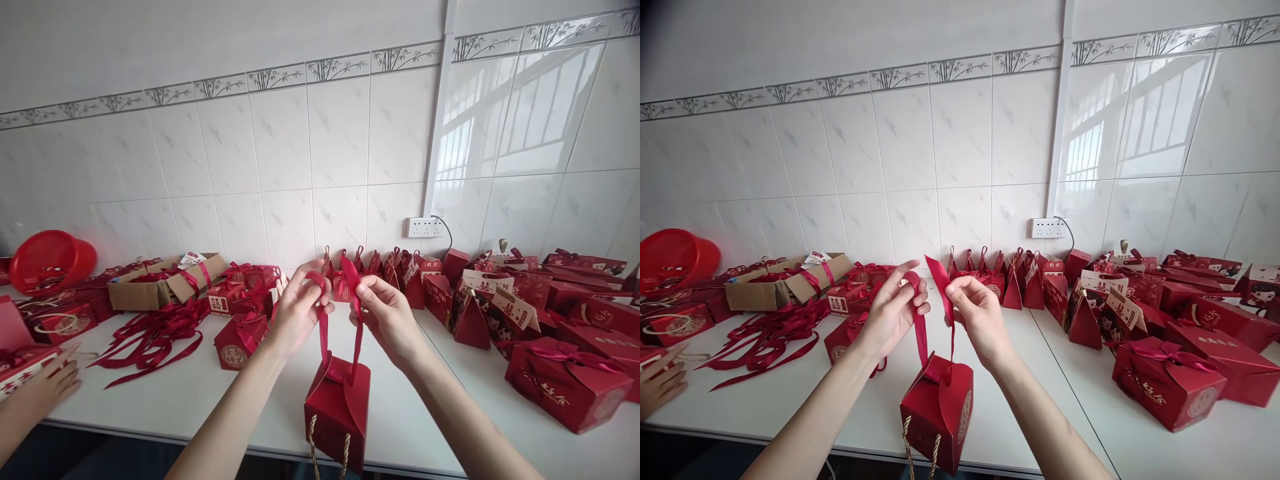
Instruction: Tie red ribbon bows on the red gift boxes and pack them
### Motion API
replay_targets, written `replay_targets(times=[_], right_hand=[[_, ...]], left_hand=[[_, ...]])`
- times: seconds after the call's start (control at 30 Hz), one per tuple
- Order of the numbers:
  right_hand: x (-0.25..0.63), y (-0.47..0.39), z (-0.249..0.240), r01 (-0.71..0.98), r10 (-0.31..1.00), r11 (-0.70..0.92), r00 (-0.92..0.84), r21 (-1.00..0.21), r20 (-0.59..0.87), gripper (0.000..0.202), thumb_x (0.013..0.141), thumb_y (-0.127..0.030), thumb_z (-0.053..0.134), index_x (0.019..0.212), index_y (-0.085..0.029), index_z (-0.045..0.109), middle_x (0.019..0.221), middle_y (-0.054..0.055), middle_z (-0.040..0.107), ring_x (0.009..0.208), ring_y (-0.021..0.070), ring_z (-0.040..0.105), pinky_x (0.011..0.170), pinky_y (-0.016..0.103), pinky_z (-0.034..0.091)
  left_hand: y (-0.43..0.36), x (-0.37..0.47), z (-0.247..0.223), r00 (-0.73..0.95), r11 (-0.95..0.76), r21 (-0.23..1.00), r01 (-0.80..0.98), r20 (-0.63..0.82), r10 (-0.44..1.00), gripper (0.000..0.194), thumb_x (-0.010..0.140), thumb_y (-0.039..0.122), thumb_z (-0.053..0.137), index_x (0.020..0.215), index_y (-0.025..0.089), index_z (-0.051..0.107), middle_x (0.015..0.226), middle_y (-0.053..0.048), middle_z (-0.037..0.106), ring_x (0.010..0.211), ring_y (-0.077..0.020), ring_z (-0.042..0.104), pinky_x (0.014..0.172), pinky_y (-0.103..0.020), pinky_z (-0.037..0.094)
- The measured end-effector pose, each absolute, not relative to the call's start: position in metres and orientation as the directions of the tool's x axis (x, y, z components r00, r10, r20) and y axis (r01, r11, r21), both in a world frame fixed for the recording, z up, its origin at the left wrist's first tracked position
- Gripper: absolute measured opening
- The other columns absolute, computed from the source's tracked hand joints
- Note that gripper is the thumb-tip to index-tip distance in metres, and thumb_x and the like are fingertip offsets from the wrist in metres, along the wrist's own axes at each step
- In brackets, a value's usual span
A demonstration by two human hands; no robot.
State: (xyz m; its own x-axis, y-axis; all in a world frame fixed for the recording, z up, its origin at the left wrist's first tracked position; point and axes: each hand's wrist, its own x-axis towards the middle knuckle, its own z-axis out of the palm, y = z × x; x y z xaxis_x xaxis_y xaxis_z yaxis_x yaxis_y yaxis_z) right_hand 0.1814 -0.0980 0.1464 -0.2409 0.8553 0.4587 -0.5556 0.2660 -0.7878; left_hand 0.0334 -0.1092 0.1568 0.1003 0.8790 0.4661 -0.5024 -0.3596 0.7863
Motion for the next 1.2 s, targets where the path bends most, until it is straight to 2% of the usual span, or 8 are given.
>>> replay_targets(times=[0.13,0.27,0.37,0.57,0.7,0.83,0.93,1.2], right_hand=[[0.179,-0.097,0.146,-0.559,0.847,0.263,-0.257,-0.786,0.466,0.025,0.072,-0.039,0.075,0.070,-0.019,0.060,0.066,-0.004,0.050,0.052,0.0069,0.044,0.050,0.022,0.042],[0.180,-0.093,0.147,-0.558,0.844,0.274,-0.251,-0.783,0.474,0.024,0.074,-0.039,0.074,0.070,-0.019,0.060,0.064,-0.004,0.050,0.053,0.0064,0.045,0.051,0.021,0.042],[0.180,-0.090,0.149,-0.564,0.849,0.282,-0.230,-0.776,0.476,0.024,0.074,-0.039,0.074,0.071,-0.019,0.060,0.063,-0.004,0.048,0.053,0.0065,0.044,0.052,0.020,0.042],[0.180,-0.086,0.151,-0.565,0.854,0.294,-0.207,-0.771,0.477,0.026,0.072,-0.039,0.076,0.069,-0.019,0.060,0.061,-0.005,0.046,0.054,0.0067,0.041,0.051,0.019,0.040],[0.178,-0.083,0.150,-0.577,0.851,0.286,-0.214,-0.765,0.480,0.025,0.072,-0.039,0.076,0.070,-0.019,0.061,0.061,-0.005,0.046,0.054,0.0068,0.041,0.052,0.020,0.039],[0.176,-0.081,0.149,-0.581,0.849,0.287,-0.214,-0.762,0.483,0.025,0.072,-0.039,0.076,0.071,-0.019,0.061,0.061,-0.005,0.049,0.054,0.0076,0.042,0.054,0.021,0.041],[0.175,-0.081,0.150,-0.569,0.848,0.290,-0.221,-0.770,0.482,0.025,0.071,-0.040,0.076,0.071,-0.019,0.062,0.061,-0.004,0.052,0.055,0.0084,0.045,0.056,0.022,0.042],[0.170,-0.084,0.154,-0.619,0.788,0.270,-0.297,-0.737,0.538,0.020,0.075,-0.036,0.073,0.074,-0.020,0.062,0.059,-0.004,0.059,0.052,0.0108,0.054,0.061,0.028,0.047]], left_hand=[[-0.110,0.038,0.157,0.069,-0.340,0.751,-0.566,0.453,0.889,0.057,0.076,0.013,0.065,0.128,0.030,0.048,0.074,0.002,0.059,0.059,-0.0081,0.048,0.055,-0.023,0.040],[-0.111,0.041,0.160,0.072,-0.291,0.708,-0.643,0.434,0.898,0.064,0.073,0.013,0.070,0.131,0.026,0.046,0.071,0.002,0.056,0.058,-0.0076,0.047,0.052,-0.021,0.037],[-0.112,0.042,0.162,0.062,-0.312,0.695,-0.648,0.456,0.888,0.060,0.073,0.015,0.072,0.127,0.025,0.050,0.072,0.002,0.057,0.056,-0.0059,0.045,0.049,-0.019,0.034],[-0.108,0.043,0.165,-0.002,-0.365,0.702,-0.611,0.460,0.888,0.037,0.072,0.019,0.073,0.106,0.020,0.058,0.071,0.002,0.056,0.051,-0.0037,0.041,0.046,-0.017,0.031],[-0.105,0.043,0.165,-0.034,-0.365,0.692,-0.623,0.443,0.896,0.020,0.073,0.017,0.071,0.086,0.020,0.056,0.072,0.002,0.058,0.051,-0.0043,0.043,0.046,-0.017,0.032],[-0.104,0.043,0.164,0.030,-0.343,0.712,-0.613,0.454,0.890,0.013,0.073,0.012,0.067,0.070,0.016,0.055,0.077,0.000,0.059,0.054,-0.0042,0.046,0.048,-0.018,0.034],[-0.104,0.045,0.166,0.050,-0.342,0.715,-0.609,0.465,0.884,0.005,0.072,0.010,0.065,0.073,0.014,0.062,0.077,-0.001,0.058,0.053,-0.0039,0.045,0.047,-0.018,0.034],[-0.108,0.055,0.173,0.104,-0.306,0.725,-0.617,0.460,0.882,0.024,0.067,0.018,0.068,0.091,0.012,0.068,0.066,0.000,0.054,0.053,-0.0060,0.043,0.047,-0.020,0.034]])
